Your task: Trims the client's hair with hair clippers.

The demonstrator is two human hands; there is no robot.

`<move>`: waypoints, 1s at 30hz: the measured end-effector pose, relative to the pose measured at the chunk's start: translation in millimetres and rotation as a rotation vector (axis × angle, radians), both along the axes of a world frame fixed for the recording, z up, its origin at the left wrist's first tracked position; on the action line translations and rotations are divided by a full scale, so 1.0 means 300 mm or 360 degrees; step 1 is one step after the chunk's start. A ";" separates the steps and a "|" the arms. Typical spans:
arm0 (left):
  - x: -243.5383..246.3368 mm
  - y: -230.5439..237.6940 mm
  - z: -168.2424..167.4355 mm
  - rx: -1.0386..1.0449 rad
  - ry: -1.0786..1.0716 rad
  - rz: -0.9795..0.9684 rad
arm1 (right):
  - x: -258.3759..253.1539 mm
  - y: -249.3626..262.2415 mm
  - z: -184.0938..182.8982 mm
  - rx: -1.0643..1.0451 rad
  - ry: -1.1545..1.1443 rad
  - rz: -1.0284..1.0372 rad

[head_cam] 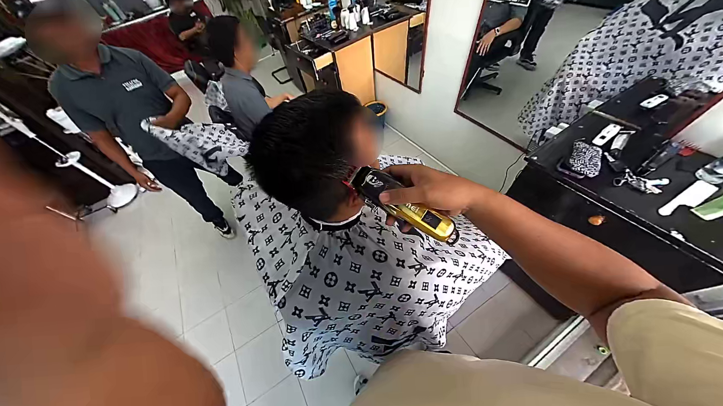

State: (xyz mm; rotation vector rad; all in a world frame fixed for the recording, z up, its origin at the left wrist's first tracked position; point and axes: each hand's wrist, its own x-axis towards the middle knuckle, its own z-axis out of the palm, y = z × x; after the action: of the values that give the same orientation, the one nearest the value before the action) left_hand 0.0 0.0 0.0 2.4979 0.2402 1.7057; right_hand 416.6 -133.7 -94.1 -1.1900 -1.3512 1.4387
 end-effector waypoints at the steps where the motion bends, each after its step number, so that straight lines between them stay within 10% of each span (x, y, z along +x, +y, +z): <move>1: 0.177 -0.054 0.036 -0.0192 0.0143 0.0151 | 0.000 -0.004 -0.003 0.0007 0.0006 -0.0023; 4: 0.523 -0.056 0.064 -0.0681 0.0757 0.0353 | 0.012 -0.009 -0.014 -0.0077 -0.0012 -0.0047; 9: 0.632 0.084 -0.017 -0.0756 0.1254 0.0573 | 0.009 -0.005 -0.004 -0.0034 -0.0041 -0.0024; 30: 0.681 0.035 -0.049 -0.0585 0.1262 0.0691 | 0.008 0.004 0.052 -0.0002 -0.0136 0.0018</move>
State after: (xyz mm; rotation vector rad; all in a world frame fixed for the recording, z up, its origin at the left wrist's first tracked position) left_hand 204.3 10.5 -14.6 2.7917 1.1014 0.5491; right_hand 418.9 -132.5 -78.6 -1.2593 -1.4173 1.4108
